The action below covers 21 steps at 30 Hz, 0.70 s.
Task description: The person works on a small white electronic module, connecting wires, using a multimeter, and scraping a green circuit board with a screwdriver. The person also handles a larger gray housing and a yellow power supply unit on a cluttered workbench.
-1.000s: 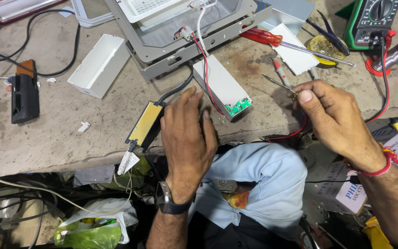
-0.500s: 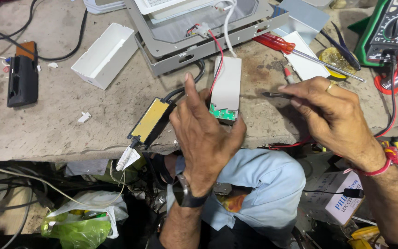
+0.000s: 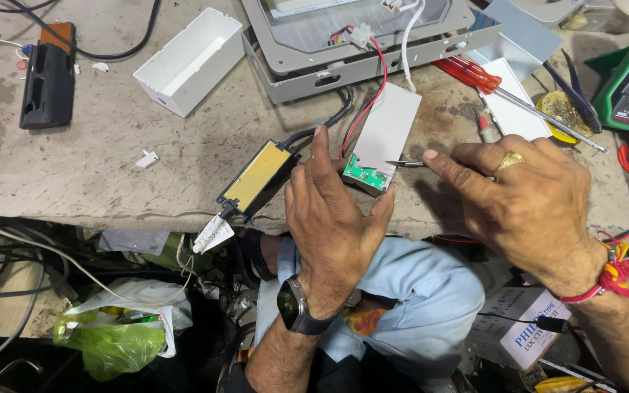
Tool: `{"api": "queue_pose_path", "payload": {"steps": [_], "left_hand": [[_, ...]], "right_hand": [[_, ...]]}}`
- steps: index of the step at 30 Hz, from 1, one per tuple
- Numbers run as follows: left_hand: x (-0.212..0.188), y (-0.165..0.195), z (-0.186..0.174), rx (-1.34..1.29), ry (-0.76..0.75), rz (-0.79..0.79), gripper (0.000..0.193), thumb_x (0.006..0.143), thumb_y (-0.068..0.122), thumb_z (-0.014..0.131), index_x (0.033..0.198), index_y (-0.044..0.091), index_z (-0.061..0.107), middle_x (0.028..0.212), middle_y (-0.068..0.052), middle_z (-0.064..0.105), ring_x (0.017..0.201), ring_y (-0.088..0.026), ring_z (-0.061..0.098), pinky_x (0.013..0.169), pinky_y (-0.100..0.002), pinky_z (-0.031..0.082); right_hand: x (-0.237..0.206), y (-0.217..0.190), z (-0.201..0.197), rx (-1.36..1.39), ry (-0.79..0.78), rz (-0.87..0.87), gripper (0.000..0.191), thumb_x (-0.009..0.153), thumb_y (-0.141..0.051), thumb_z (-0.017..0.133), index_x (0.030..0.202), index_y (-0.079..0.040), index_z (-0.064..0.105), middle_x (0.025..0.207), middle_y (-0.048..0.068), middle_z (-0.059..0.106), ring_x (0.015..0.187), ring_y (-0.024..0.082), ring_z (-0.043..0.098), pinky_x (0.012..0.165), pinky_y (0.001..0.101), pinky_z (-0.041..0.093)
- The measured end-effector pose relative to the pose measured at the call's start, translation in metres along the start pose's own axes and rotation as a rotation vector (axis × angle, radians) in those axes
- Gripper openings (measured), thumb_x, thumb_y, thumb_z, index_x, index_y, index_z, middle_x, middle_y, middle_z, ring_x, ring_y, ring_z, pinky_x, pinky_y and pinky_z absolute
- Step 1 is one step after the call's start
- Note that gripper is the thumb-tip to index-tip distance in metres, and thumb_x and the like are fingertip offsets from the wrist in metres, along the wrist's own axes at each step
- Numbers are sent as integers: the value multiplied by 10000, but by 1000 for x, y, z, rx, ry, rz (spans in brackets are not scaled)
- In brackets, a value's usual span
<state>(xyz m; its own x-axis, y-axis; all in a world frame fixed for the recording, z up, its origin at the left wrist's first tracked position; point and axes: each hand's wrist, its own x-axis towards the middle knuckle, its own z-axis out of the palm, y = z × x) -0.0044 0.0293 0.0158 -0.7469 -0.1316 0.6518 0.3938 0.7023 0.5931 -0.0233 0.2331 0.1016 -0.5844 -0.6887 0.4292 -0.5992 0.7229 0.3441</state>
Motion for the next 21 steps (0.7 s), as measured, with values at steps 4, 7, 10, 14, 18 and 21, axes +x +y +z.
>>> {"api": "queue_pose_path", "payload": {"steps": [4,7,10,14,18,21], "left_hand": [[-1,-2,-2,-17,-4,16,1045,861,324,858,1558,-108,210,1168,-179,567,1012,-307,538,914,-470,430],[-2,-3,-4,-4,-2,17,1057,852,332,863,1551,-115,206,1150,-178,578,995,-309,534,920,-485,414],[-3,-3,-6,-7,-9,6,1054,863,334,865,1551,-114,204,1121,-173,577,995,-310,534,943,-500,404],[-4,-6,-8,-11,-9,22,1034,879,324,866,1554,-101,208,1157,-204,586,1064,-336,553,988,-507,411],[-5,-10,-11,-33,-27,51,995,888,278,849,1551,-111,216,1232,-227,614,1150,-342,575,1056,-518,407],[-5,-10,-12,-38,-33,45,966,885,257,845,1543,-110,240,1242,-234,619,1159,-342,580,1083,-524,405]], "right_hand": [[9,-8,0,-30,19,-15,646,627,-89,767,1259,-224,758,1045,-49,726,801,153,609,664,332,452],[11,-10,4,-73,21,-36,602,654,-77,771,1240,-217,763,1064,-48,735,769,152,591,641,326,427],[8,-12,11,3,-25,-6,642,654,-89,771,1286,-201,764,1110,-25,737,796,174,604,667,358,437],[2,-17,18,20,-1,0,652,596,-84,738,1243,-156,758,1112,-6,738,798,183,618,637,344,441],[7,-19,19,55,-14,-7,659,586,-83,745,1243,-126,749,1103,9,733,801,188,625,637,353,457],[14,-11,17,113,-45,-28,658,570,-98,752,1227,-126,741,1085,14,729,807,196,632,652,352,492]]}}
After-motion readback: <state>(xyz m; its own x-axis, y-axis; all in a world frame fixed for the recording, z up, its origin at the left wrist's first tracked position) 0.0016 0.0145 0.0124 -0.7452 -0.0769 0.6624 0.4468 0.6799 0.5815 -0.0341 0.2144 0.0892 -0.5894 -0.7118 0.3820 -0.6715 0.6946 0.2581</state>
